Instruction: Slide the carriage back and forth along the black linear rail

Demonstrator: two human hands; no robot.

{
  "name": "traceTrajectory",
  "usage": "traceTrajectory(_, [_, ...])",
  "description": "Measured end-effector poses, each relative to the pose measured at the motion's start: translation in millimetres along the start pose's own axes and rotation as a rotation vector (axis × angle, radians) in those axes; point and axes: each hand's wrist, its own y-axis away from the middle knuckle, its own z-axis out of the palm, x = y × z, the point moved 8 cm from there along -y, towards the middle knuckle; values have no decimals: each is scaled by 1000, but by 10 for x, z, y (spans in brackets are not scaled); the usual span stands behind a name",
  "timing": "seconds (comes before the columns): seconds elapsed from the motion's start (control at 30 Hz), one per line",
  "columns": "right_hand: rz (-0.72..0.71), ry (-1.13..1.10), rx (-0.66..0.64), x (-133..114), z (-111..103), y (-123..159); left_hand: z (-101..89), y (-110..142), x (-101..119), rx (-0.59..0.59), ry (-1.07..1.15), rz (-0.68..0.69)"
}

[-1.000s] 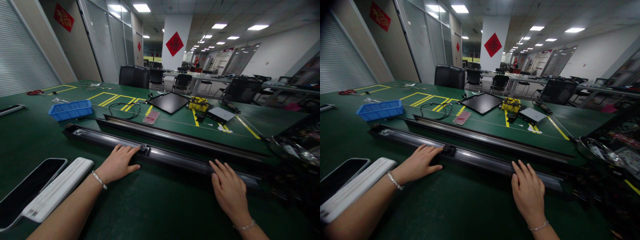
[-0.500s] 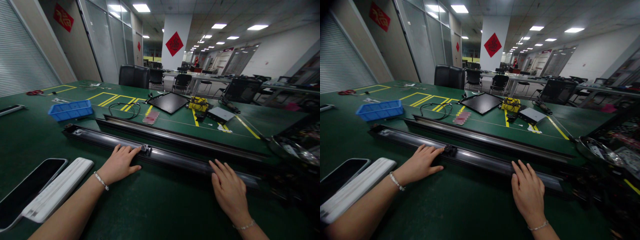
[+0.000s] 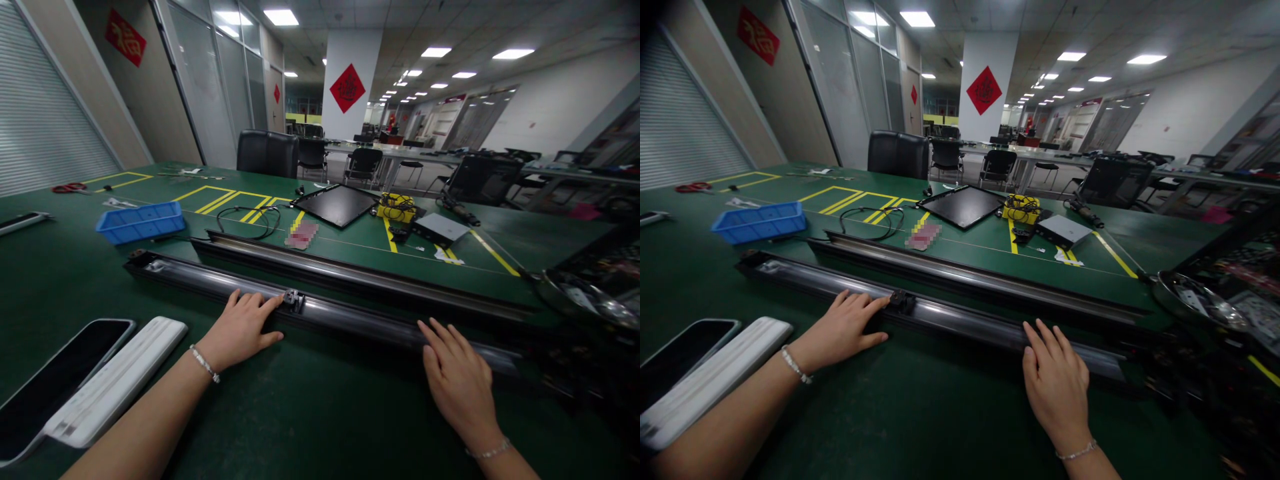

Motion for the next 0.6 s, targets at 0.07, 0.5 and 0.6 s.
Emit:
traceTrajectory(0.07, [0, -3, 3, -2, -1, -1, 10, 5, 10, 6, 9, -6])
traceTrajectory(0.5, [19, -11, -20, 5, 0, 12, 36, 8, 118, 42, 82, 97])
traceTrajectory(0.6, [19, -8, -15, 1, -6, 5, 11, 2, 120, 43, 82, 92])
